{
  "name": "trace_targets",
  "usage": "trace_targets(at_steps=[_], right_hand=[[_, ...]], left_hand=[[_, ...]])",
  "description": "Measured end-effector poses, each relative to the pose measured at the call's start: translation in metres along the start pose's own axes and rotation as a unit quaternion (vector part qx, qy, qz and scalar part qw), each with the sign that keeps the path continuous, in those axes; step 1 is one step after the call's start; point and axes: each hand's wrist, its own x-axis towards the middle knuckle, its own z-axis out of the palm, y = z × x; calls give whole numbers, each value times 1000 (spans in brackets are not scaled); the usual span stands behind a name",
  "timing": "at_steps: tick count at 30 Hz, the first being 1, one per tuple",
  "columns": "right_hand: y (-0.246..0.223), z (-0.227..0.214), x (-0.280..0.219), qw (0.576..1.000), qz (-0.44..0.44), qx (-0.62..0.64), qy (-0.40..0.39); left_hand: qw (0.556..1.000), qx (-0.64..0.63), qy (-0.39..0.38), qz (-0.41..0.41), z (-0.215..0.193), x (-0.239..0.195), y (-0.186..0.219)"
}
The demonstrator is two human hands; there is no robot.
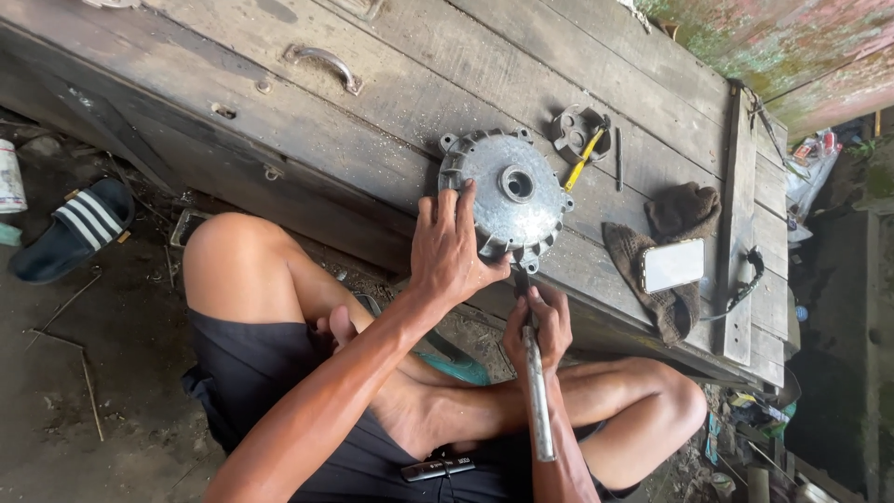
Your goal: The person sits cross-legged and uses a hammer and a metal rod to repeatedly tap the edges of a circular metal housing placed on a wooden workbench. The person holds the housing steady with one hand while striking it with the other.
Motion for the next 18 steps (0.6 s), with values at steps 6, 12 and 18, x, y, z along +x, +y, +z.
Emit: trace_targets(at_steps=[6, 12, 18], right_hand=[[-8, -1, 10, 1000, 3, 19, -1], [-5, 5, 12, 1000, 3, 27, -8], [-2, 0, 3, 1000, 7, 5, -9]], left_hand=[[1000, -6, 4, 6, -2, 2, 1], [1000, -15, -1, 5, -2, 1, 0], [1000, -5, 3, 2, -2, 2, 2]])
